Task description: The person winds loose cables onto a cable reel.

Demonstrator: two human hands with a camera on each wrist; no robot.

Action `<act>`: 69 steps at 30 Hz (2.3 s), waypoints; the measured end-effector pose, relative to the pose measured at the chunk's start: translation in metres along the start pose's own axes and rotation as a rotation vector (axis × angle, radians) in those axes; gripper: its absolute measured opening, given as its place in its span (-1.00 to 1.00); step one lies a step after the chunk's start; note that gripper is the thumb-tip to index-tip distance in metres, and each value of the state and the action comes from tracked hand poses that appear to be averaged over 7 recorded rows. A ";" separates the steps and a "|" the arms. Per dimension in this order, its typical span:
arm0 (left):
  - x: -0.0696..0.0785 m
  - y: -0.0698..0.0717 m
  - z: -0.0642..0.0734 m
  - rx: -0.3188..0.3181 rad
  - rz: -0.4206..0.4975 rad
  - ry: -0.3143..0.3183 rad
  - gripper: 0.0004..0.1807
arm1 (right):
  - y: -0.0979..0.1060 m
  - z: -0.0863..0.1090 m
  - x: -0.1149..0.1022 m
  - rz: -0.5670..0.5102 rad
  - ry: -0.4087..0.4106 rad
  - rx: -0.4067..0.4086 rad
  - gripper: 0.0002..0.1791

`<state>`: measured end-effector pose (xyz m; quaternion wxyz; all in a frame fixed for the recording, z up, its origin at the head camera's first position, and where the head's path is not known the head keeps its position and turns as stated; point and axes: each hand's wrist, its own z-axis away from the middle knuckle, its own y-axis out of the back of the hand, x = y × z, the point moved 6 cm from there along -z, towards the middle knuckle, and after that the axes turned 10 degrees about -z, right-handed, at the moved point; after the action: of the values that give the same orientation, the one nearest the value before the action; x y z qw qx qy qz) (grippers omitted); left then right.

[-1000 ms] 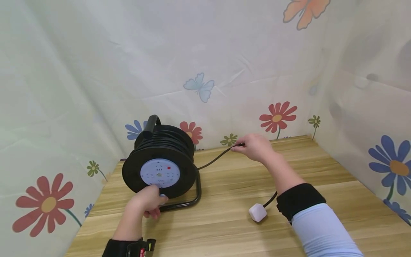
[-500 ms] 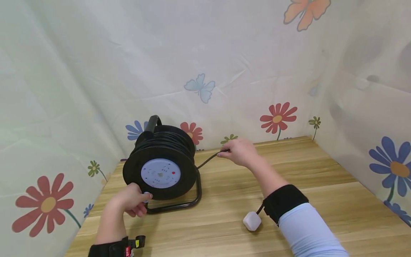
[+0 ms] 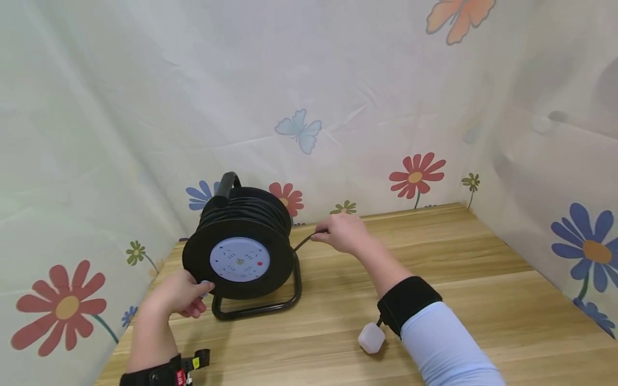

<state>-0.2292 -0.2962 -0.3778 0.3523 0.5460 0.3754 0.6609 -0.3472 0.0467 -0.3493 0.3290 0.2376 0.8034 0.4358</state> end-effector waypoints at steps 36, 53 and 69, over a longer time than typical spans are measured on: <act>0.007 0.032 0.017 0.282 -0.135 -0.031 -0.56 | 0.015 0.019 0.024 -0.112 -0.020 -0.001 -0.85; 0.005 0.034 0.020 0.278 -0.126 -0.018 -0.55 | 0.076 0.066 0.105 -0.089 -0.144 0.180 -0.75; -0.010 0.036 0.028 0.286 -0.109 0.001 -0.55 | 0.069 0.115 0.117 0.097 -0.320 0.451 -0.51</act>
<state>-0.2022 -0.3185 -0.3471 0.3060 0.5690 0.4949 0.5811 -0.3349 0.2226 -0.3739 0.3690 0.4089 0.8056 0.2183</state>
